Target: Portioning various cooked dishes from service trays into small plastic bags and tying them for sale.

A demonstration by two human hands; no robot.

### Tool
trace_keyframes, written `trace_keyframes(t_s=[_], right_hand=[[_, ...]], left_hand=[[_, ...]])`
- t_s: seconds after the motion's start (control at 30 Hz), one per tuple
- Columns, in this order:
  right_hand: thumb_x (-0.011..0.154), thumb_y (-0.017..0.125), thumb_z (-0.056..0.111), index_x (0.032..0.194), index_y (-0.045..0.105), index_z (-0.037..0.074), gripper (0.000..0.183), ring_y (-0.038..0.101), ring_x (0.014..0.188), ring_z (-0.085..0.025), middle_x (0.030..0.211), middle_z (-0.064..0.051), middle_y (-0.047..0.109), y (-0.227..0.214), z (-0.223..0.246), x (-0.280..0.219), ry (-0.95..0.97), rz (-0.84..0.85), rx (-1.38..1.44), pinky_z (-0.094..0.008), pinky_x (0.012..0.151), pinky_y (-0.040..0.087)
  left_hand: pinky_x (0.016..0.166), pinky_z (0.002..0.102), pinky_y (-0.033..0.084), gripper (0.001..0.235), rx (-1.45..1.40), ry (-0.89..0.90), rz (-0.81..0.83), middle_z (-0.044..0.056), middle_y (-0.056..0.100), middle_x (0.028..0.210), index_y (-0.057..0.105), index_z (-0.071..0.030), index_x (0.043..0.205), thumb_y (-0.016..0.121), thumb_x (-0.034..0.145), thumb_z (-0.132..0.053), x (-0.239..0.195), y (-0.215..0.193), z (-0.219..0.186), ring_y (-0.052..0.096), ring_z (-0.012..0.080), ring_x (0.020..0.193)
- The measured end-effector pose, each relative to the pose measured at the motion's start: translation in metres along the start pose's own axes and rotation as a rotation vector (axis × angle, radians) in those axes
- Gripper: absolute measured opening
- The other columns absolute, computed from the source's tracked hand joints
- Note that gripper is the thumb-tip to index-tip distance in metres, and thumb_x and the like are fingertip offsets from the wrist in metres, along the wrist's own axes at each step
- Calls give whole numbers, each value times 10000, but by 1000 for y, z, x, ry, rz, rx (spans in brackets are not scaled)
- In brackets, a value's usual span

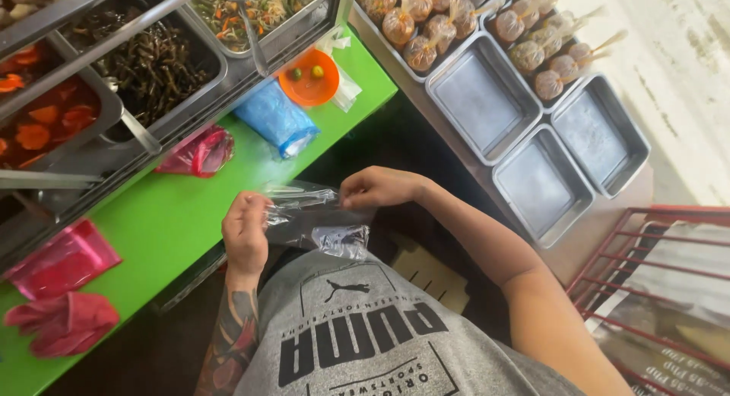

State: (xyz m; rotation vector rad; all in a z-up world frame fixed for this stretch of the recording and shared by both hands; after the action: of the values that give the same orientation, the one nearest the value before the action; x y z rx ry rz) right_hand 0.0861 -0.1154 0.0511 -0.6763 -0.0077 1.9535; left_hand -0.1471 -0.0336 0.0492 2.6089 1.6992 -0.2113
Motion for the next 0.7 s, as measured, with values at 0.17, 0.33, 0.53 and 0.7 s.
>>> trace_keyframes(t_s=[0.17, 0.33, 0.53, 0.7], right_hand=[[981, 708, 229, 1067, 722, 88, 165, 687, 920, -94, 945, 3, 739, 56, -50, -2, -42, -288, 703, -290, 873, 560], [881, 836, 340, 1293, 624, 133, 507, 639, 1126, -208, 1202, -31, 610, 83, 3, -56, -86, -1180, 9, -335, 987, 520], [808, 871, 389, 1209, 645, 125, 532, 736, 804, -164, 956, -33, 748, 177, 100, 11, -134, -623, 312, -286, 655, 578], [815, 824, 306, 1116, 629, 149, 391, 729, 809, -202, 886, 0, 737, 228, 131, 55, -51, -637, 220, -337, 677, 572]], left_hand=[[511, 108, 284, 281, -261, -168, -57, -78, 358, 678, 616, -68, 959, 420, 1070, -236, -43, -36, 37, 347, -25, 604], [493, 188, 408, 175, -144, -51, -124, 23, 473, 603, 625, -47, 944, 540, 1075, -127, -71, -59, 26, 483, 73, 487], [634, 219, 502, 166, -134, -195, 48, 57, 688, 767, 730, -83, 959, 652, 1042, -204, -90, -74, 38, 613, 93, 677], [567, 178, 434, 172, -308, -265, 64, 75, 671, 662, 646, -102, 872, 672, 1023, -180, -106, -127, 65, 558, 58, 582]])
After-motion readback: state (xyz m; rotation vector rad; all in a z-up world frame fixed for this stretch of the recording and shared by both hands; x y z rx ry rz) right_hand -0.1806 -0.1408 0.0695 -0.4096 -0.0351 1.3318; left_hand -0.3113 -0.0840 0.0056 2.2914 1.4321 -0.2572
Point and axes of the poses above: each hand's wrist, its own x-axis towards the middle knuckle, its own y-axis out of the palm, z = x × y, the point moved 7 cm from there along x, towards the middle knuckle
